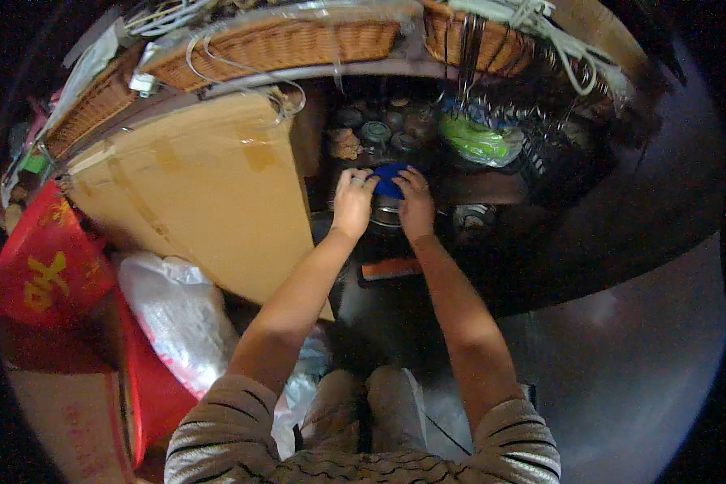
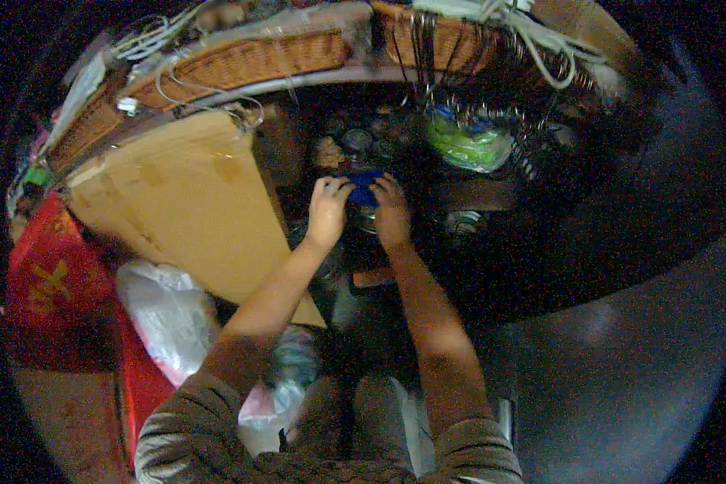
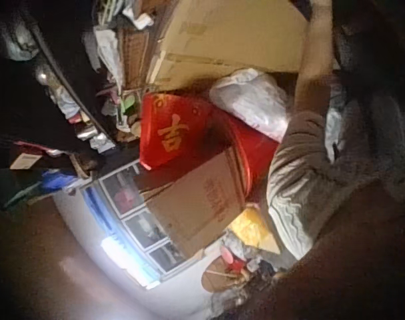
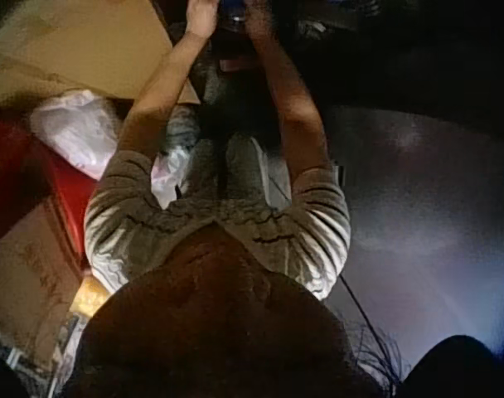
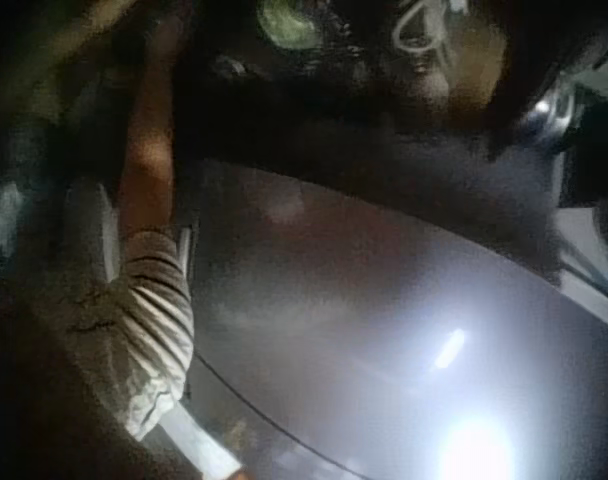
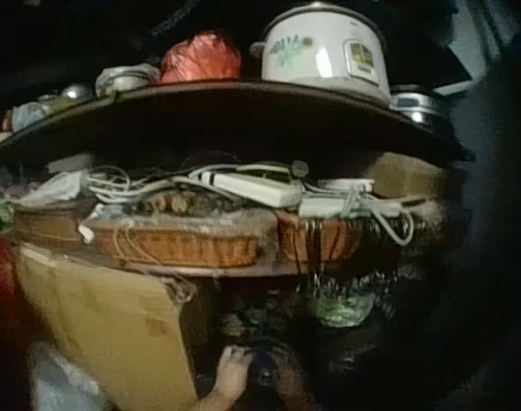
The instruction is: The person wipes a cluttered wooden surface with a blue cloth, then moves to the kitchen to wash the cloth and an egg under running water. After discarding the eggshell, the person lifts a large metal steamer lid from a table and picks up a bowl of prepared food.
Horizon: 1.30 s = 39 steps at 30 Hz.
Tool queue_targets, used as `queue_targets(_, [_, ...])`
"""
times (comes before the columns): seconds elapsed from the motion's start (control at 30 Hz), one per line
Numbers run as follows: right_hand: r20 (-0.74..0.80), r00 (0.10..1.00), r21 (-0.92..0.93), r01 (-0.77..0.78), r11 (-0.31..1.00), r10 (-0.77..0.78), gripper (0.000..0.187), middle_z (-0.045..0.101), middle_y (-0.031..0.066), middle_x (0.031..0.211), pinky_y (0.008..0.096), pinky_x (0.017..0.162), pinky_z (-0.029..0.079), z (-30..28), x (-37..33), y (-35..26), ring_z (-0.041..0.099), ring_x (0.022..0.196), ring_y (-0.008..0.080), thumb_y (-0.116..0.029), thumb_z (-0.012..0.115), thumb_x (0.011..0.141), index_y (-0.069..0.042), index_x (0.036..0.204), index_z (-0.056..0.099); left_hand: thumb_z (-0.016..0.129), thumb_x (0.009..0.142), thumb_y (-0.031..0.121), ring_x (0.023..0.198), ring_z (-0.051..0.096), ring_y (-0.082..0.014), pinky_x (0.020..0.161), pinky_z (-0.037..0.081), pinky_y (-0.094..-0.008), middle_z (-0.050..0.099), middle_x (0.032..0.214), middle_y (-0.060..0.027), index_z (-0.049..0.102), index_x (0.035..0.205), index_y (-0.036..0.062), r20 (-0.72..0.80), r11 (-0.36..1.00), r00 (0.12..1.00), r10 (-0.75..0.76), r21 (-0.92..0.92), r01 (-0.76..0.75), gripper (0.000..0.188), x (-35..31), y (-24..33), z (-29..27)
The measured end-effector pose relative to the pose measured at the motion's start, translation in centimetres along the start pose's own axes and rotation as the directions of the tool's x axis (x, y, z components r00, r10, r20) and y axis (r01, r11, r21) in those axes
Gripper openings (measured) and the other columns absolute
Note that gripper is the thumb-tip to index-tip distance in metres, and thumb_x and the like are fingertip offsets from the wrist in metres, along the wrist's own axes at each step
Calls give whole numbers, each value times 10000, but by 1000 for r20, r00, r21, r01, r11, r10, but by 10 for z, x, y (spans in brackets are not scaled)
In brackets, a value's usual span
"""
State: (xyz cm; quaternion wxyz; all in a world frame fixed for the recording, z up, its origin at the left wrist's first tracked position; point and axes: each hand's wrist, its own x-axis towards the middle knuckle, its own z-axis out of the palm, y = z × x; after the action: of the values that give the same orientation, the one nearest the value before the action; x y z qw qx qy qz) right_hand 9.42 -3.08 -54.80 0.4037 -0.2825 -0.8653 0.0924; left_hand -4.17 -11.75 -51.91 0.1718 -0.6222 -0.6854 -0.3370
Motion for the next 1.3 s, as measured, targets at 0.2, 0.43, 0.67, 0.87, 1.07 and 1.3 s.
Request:
queue_targets(0.2, [-129, 974, -53, 181, 982, -186, 504, 548, 115, 1236, 454, 1058, 323, 80, -31, 5, 442, 1244, 285, 81, 538, 668, -34, 1155, 592, 519, 757, -1, 1118, 505, -343, 971, 405, -425, 579, 1165, -160, 617, 1077, -11, -228, 997, 974, 8, 81, 10, 335, -56, -31, 73])
queue_targets(0.43, [-424, 867, -110, 240, 965, -263, 447, 609, 141, 1051, 465, 934, 403, 39, -52, 105, 539, 1046, 339, 72, 505, 574, -37, 993, 616, 511, 774, 73, 1144, 525, -296, 964, 399, -413, 578, 1199, -156, 620, 1082, 17, -232, 962, 934, 272, 31, -273, 332, -47, 28, 128])
queue_targets(0.67, [-603, 785, -318, -400, 859, 143, 316, 628, 149, 1038, 426, 995, 374, -28, -39, 213, 557, 1014, 314, -9, 566, 683, -33, 987, 647, 463, 839, 158, 1039, 593, -270, 933, 411, -413, 632, 1112, -142, 606, 1102, 39, -57, 898, 898, 436, -45, -439, 323, 41, 122, 221])
queue_targets(0.87, [-509, 814, -343, -491, 801, 280, 344, 592, 124, 1190, 510, 1096, 223, -31, -33, 216, 447, 1235, 292, -64, 555, 760, -57, 1098, 623, 447, 839, 159, 1095, 573, -248, 1015, 336, -446, 623, 1137, -124, 602, 1115, 53, -54, 870, 869, 493, 53, -490, 334, 45, 117, 227])
queue_targets(1.07, [-368, 930, -299, -141, 944, 22, 529, 511, 134, 1211, 552, 1112, 141, 32, -55, 116, 335, 1297, 366, -22, 615, 665, -68, 1179, 498, 495, 791, 70, 1145, 538, -242, 1033, 331, -437, 595, 1194, -95, 588, 1169, 91, -185, 918, 902, 390, 1, -396, 389, -23, 29, 149])
queue_targets(1.3, [-156, 962, -24, 223, 975, -224, 539, 505, 150, 1170, 574, 1089, 148, 80, -43, 17, 396, 1217, 363, -218, 644, 660, -51, 1153, 503, 471, 820, 64, 1131, 529, -308, 998, 379, -429, 566, 1194, -171, 546, 1218, 27, -174, 989, 976, -128, 56, 139, 407, -67, -27, 69])
